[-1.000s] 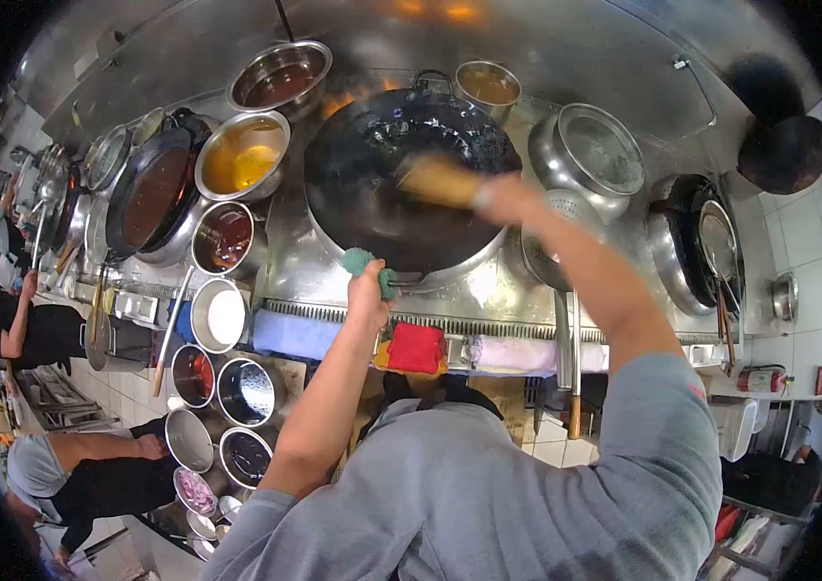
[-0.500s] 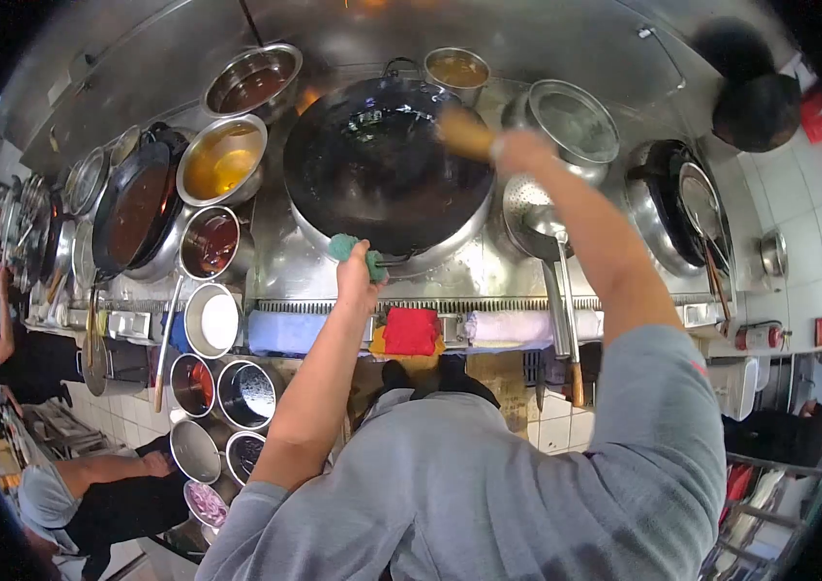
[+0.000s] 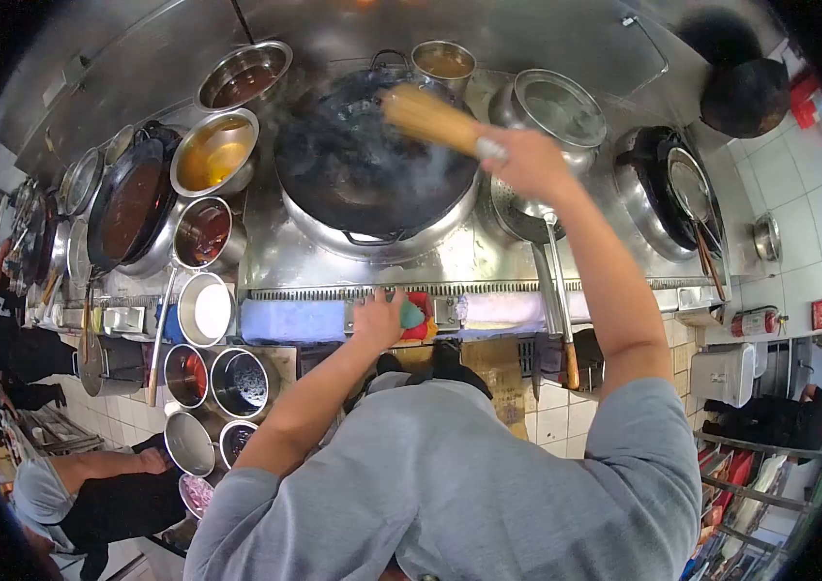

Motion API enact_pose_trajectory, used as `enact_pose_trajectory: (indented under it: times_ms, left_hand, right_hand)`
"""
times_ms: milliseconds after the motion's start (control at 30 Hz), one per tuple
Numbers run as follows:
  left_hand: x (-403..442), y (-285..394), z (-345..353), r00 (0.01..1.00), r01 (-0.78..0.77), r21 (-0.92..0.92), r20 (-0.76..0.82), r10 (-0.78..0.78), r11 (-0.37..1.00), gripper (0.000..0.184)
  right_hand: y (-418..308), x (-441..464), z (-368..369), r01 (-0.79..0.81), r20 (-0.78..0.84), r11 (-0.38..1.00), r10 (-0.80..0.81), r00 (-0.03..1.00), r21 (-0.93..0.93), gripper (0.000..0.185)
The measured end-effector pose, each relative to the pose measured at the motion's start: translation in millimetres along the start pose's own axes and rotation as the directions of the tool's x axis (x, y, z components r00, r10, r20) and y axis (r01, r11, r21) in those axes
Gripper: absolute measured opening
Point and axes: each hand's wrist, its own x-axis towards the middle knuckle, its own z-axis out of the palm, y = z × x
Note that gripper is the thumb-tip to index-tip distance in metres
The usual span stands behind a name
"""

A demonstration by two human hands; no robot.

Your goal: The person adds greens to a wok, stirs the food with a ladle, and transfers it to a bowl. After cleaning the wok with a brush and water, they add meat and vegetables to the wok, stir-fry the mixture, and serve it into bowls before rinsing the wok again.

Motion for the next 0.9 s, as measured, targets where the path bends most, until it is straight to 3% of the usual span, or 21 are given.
enact_pose_trajectory:
  times_ms: [67, 133, 167, 200, 233, 267, 300, 333, 367, 400, 433, 500, 567, 633, 700, 733, 767, 800, 833, 867, 900]
  left_hand:
    - [-15, 10, -35, 0.998, 0.012, -0.031, -0.067, -0.014, 0.999, 0.069]
    - [-26, 15, -73, 0.99, 0.029, -0.057, -0.135, -0.036, 0.998, 0.069]
    - [-26, 14, -88, 0.94, -0.097, -0.164, -0.339, 0.036, 0.982, 0.06]
    - [-22, 13, -98, 0.842, -0.239, -0.237, -0.534, 0.08, 0.942, 0.051]
    - [-15, 10, -106, 0.844, -0.229, -0.236, -0.531, 0.072, 0.944, 0.051]
    - [-4, 7, -114, 0.758, -0.239, -0.208, -0.651, 0.048, 0.949, 0.043]
    - [3, 4, -119, 0.658, -0.247, -0.178, -0.753, 0.03, 0.953, 0.035]
    - [14, 0, -116, 0.649, -0.186, -0.193, -0.76, -0.027, 0.964, 0.021]
    - [22, -4, -111, 0.643, -0.176, -0.19, -0.765, -0.033, 0.966, 0.021]
    - [26, -7, -107, 0.726, -0.151, -0.19, -0.688, -0.022, 0.97, 0.016]
    - [29, -11, -105, 0.798, -0.126, -0.185, -0.602, -0.012, 0.975, 0.014]
    - [33, -13, -99, 0.743, -0.132, -0.191, -0.668, -0.03, 0.973, 0.016]
    - [37, -15, -97, 0.741, -0.146, -0.222, -0.67, -0.042, 0.964, 0.017]
    - [38, -13, -95, 0.749, -0.152, -0.268, -0.659, -0.066, 0.951, 0.017]
    - [34, -14, -99, 0.752, -0.153, -0.314, -0.652, -0.096, 0.937, 0.017]
    - [31, -12, -105, 0.741, -0.202, -0.358, -0.664, -0.096, 0.912, 0.016]
    - [30, -11, -108, 0.731, -0.252, -0.396, -0.676, -0.094, 0.883, 0.015]
    - [30, -13, -105, 0.778, -0.214, -0.369, -0.624, -0.07, 0.904, 0.014]
    - [33, -15, -105, 0.773, -0.213, -0.365, -0.63, -0.072, 0.906, 0.014]
    - [33, -15, -102, 0.767, -0.21, -0.344, -0.639, -0.064, 0.915, 0.014]
    - [33, -14, -101, 0.759, -0.209, -0.322, -0.648, -0.054, 0.923, 0.015]
  right_hand:
    - [-40, -7, 1, 0.023, 0.208, 0.999, -0.015, 0.978, -0.039, 0.049]
    - [-19, 7, 13, 0.173, 0.454, 0.974, -0.222, 0.863, 0.147, 0.05]
    - [-6, 21, 10, 0.176, 0.615, 0.964, -0.263, 0.743, 0.201, 0.05]
    - [29, 41, 18, 0.085, 0.609, 0.99, -0.136, 0.782, 0.112, 0.047]
    - [60, 67, 29, -0.011, 0.589, 1.0, -0.005, 0.808, 0.024, 0.044]
    - [71, 93, 29, -0.134, 0.336, 0.987, 0.156, 0.929, -0.088, 0.04]
    - [76, 107, 32, -0.286, 0.046, 0.945, 0.297, 0.954, -0.156, 0.036]
    - [72, 115, 41, -0.279, 0.045, 0.948, 0.289, 0.956, -0.151, 0.036]
    - [60, 130, 56, -0.402, -0.107, 0.915, 0.399, 0.911, -0.008, 0.033]
    - [43, 142, 75, -0.495, -0.227, 0.856, 0.517, 0.825, 0.152, 0.03]
    - [11, 141, 101, -0.467, -0.157, 0.882, 0.471, 0.868, 0.064, 0.028]
    - [-48, 130, 160, -0.347, 0.141, 0.938, 0.344, 0.928, -0.006, 0.024]
    - [-115, 102, 178, -0.118, 0.203, 0.969, 0.074, 0.976, 0.216, 0.046]
    - [-109, 79, 146, 0.092, 0.214, 0.892, -0.205, 0.955, 0.443, 0.053]
    - [12, 108, 115, 0.292, 0.376, 0.918, -0.379, 0.846, 0.269, 0.05]
    - [55, 137, 104, 0.205, 0.4, 0.978, -0.201, 0.894, 0.034, 0.043]
    - [53, 139, 58, -0.153, 0.229, 0.975, 0.188, 0.955, -0.16, 0.036]
    - [46, 145, 58, -0.149, 0.225, 0.976, 0.183, 0.957, -0.159, 0.036]
    - [33, 153, 62, -0.351, 0.001, 0.936, 0.351, 0.936, -0.029, 0.034]
    - [19, 157, 69, -0.51, -0.186, 0.848, 0.53, 0.828, 0.144, 0.032]
    - [8, 162, 107, -0.37, -0.121, 0.923, 0.382, 0.916, 0.106, 0.031]
